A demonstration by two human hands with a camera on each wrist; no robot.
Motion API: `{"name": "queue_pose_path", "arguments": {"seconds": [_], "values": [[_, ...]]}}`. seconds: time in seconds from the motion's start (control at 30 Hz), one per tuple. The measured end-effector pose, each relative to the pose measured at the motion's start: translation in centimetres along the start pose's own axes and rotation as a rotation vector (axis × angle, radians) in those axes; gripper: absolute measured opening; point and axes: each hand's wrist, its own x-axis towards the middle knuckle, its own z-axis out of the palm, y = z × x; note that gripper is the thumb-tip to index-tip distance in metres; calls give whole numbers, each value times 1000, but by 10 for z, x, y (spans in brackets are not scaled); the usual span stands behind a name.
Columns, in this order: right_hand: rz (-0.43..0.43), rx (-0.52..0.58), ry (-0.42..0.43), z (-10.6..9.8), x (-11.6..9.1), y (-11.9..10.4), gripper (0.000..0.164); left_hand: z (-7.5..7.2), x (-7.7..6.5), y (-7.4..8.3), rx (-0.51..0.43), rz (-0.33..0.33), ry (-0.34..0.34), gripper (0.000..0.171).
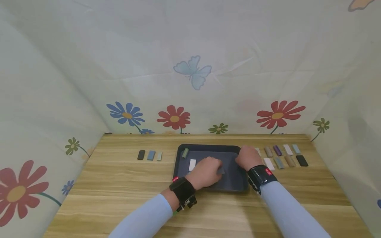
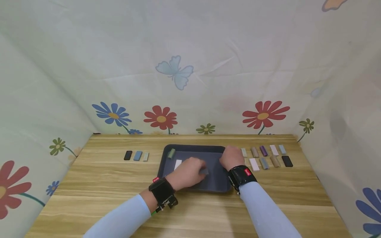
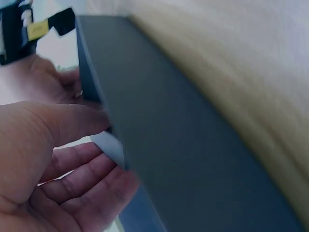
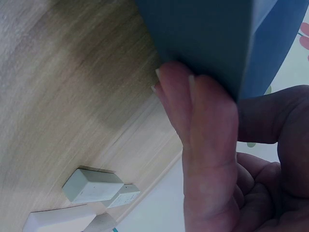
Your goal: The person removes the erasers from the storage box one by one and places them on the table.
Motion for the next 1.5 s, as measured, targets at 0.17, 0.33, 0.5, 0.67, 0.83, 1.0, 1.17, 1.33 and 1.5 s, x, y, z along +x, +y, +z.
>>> {"name": "queue_pose_path", "arguments": {"seconds": [0.17,0.33,0.5,0.67,0.83,1.0,1.17,1.33,1.5], "values": [[-32,1,39,0,-1,-1,14,-18,-4,-16,-53,-22,27,13],[-36,9,44,1,-1,0,12,-40,-13,-42,-101,-124,70,21],[-27,13,44,1,-1,0,11,-59,-22,-86,-134,-245,172,19],[-8,10,26,1,-2,0,12,-80,-39,-135,-235,-368,271,24],[-2,11,20,2,-1,1,13,-96,-65,-185,-344,-481,320,35],[-9,13,27,2,0,0,13,-98,-92,-226,-333,-624,347,39],[-10,10,25,3,0,1,13,-87,-112,-256,-287,-702,371,33],[-15,6,33,4,0,1,11,-77,-122,-267,-255,-786,376,32],[-8,12,26,4,1,2,12,-75,-124,-264,-255,-849,373,33]]}}
